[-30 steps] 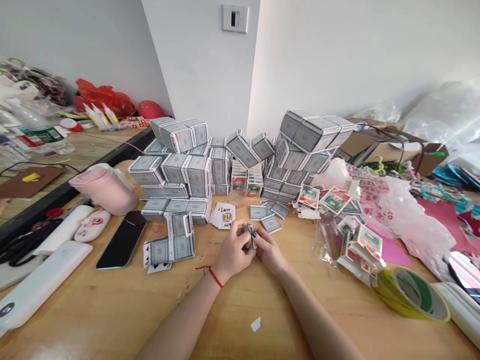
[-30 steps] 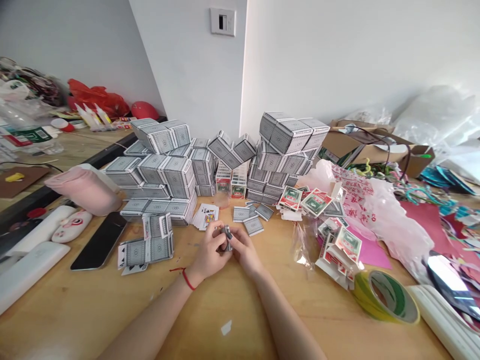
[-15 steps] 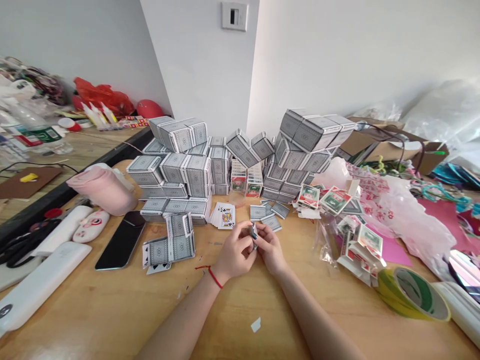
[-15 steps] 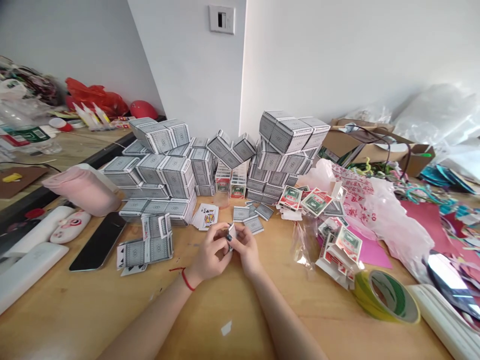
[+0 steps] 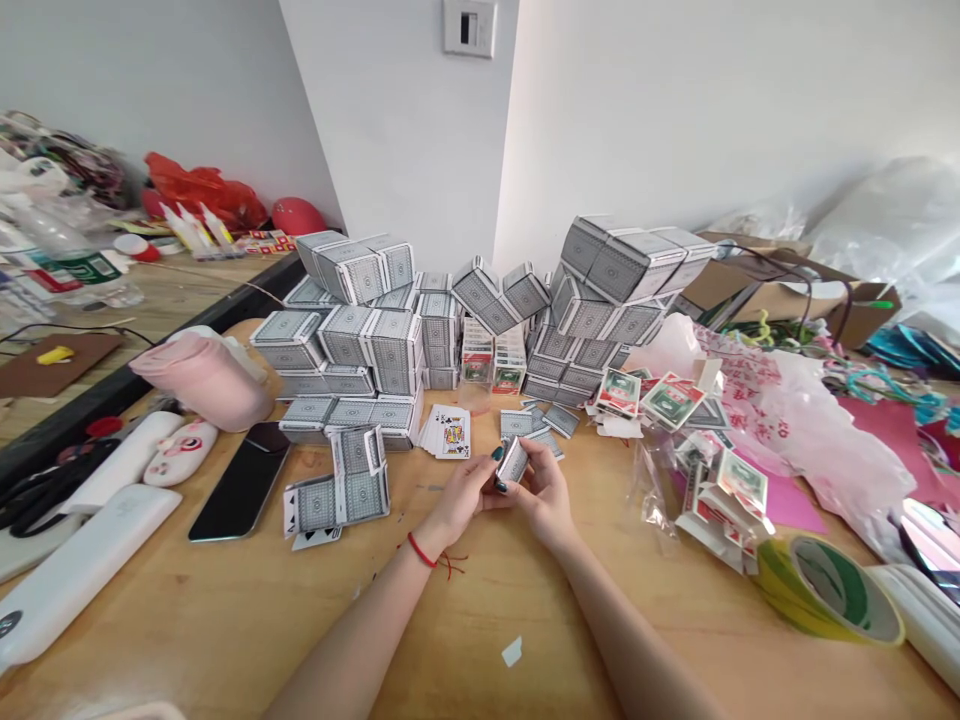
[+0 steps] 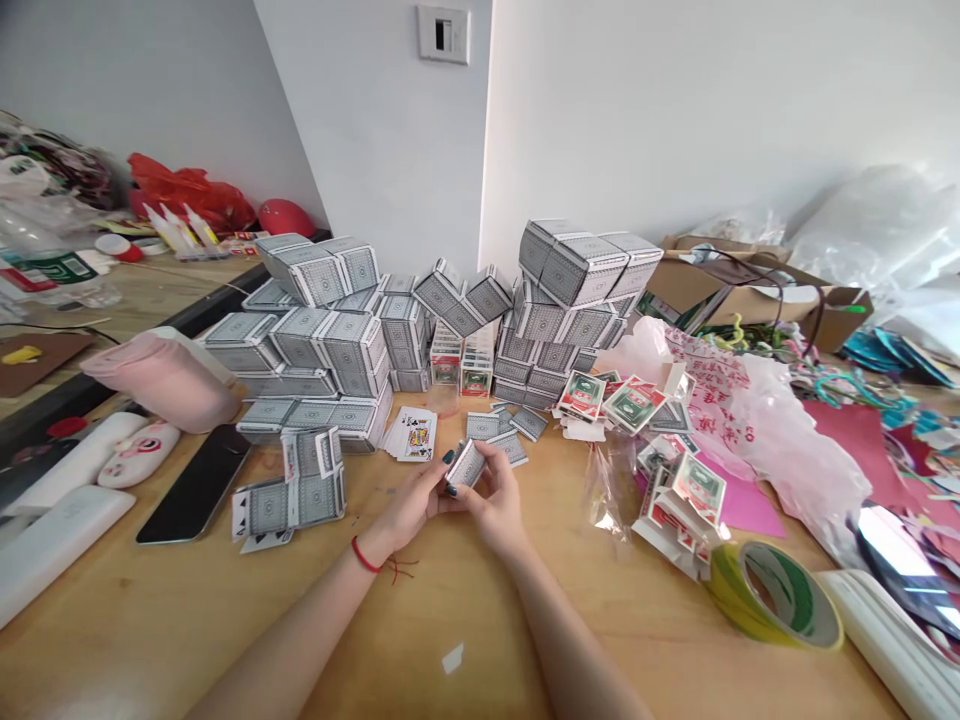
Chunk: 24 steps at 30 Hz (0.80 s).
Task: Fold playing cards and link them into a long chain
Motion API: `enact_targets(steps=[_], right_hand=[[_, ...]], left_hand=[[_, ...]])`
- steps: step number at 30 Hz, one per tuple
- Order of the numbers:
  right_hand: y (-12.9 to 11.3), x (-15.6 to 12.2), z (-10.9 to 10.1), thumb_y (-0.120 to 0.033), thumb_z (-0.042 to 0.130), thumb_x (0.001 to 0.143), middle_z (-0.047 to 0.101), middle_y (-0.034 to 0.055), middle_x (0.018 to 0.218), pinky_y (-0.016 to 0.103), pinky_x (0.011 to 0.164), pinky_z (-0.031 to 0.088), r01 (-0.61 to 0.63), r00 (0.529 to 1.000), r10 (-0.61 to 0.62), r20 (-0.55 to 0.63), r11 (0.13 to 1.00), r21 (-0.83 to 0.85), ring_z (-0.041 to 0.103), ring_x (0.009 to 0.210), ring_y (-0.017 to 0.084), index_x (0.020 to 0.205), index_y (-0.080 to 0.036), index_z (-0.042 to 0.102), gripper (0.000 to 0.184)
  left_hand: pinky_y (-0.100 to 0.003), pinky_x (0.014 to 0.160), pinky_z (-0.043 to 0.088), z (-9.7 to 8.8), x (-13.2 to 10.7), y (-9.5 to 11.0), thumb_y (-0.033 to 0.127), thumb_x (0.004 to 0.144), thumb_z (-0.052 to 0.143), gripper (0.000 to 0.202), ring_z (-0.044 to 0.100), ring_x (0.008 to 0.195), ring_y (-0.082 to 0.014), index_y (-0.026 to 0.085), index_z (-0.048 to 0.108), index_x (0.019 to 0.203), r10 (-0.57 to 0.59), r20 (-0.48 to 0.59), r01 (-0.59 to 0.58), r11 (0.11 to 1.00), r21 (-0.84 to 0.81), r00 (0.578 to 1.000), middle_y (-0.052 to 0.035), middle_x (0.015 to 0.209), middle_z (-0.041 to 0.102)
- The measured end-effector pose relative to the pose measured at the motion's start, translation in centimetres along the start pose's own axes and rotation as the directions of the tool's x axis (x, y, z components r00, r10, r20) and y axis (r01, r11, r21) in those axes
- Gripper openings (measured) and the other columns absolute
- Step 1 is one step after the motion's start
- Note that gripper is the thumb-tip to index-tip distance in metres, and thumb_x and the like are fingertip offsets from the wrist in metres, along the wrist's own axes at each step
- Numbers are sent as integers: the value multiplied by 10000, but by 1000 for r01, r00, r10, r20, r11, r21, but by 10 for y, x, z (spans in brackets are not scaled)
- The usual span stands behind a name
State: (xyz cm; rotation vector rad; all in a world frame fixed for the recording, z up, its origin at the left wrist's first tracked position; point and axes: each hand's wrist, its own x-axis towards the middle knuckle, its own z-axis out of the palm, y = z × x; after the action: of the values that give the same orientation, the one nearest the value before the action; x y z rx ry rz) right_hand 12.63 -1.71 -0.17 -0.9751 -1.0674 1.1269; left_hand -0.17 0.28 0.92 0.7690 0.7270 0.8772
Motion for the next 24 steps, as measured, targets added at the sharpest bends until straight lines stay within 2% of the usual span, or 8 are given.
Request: enact_targets(steps=[3,5,8,11,16,20,24], right_hand=[[1,2,-2,-245,730,591,523,52,1096,385,911,391,32,999,-32,-4,999,-2,496,1029,228,1067,-265,542,512],[1,4,-3,-242,737,577,497,53,1147,388,908,406,22,1000,-22,-7,1000,3,477,1069,238,1077,-273,560,532],[0,7,-3,-264,745,562,488,49,1196,406,891,426,-53,998,54,-14,998,32,500,1059,248,1099,-275,564,567],[1,8,-5,-299,724,593,543,61,1173,415,893,418,-131,990,135,-33,987,96,520,1050,245,1143,-258,534,583],[1,10,-8,-331,701,624,574,68,1152,394,835,450,-192,977,208,-44,953,235,523,1052,244,1128,-259,536,535],[-3,9,-8,-300,713,609,546,68,1187,395,866,427,-173,983,184,-14,942,288,481,1103,247,1135,-271,526,559],[-7,7,-6,-308,698,622,520,58,1214,371,861,423,-153,988,155,14,948,279,474,1101,232,1167,-289,497,581]], left_hand=[[-296,725,484,-3,-3,7,353,698,617,237,559,746,-133,134,527,710,-46,75,49,998,-48,996,-26,747,568],[-287,738,480,-5,-3,12,316,688,636,222,569,736,-123,137,505,682,-36,67,37,999,-23,997,-18,737,569],[-291,742,476,-7,-2,16,294,650,670,254,584,755,-130,149,464,676,49,-9,-48,995,83,999,-14,766,596],[-313,774,464,-5,-1,14,281,613,695,294,583,887,-174,156,440,692,179,-50,-162,957,239,983,-60,934,623],[-345,849,438,2,-3,7,280,663,640,226,526,1053,-201,167,469,755,298,42,-289,869,403,954,-110,1165,544],[-351,900,412,3,-4,6,260,699,601,158,496,1099,-195,164,496,768,353,69,-337,791,510,933,-111,1202,521],[-351,877,435,1,-5,7,241,699,599,144,528,1052,-185,163,504,774,359,102,-358,779,516,928,-103,1180,536]])
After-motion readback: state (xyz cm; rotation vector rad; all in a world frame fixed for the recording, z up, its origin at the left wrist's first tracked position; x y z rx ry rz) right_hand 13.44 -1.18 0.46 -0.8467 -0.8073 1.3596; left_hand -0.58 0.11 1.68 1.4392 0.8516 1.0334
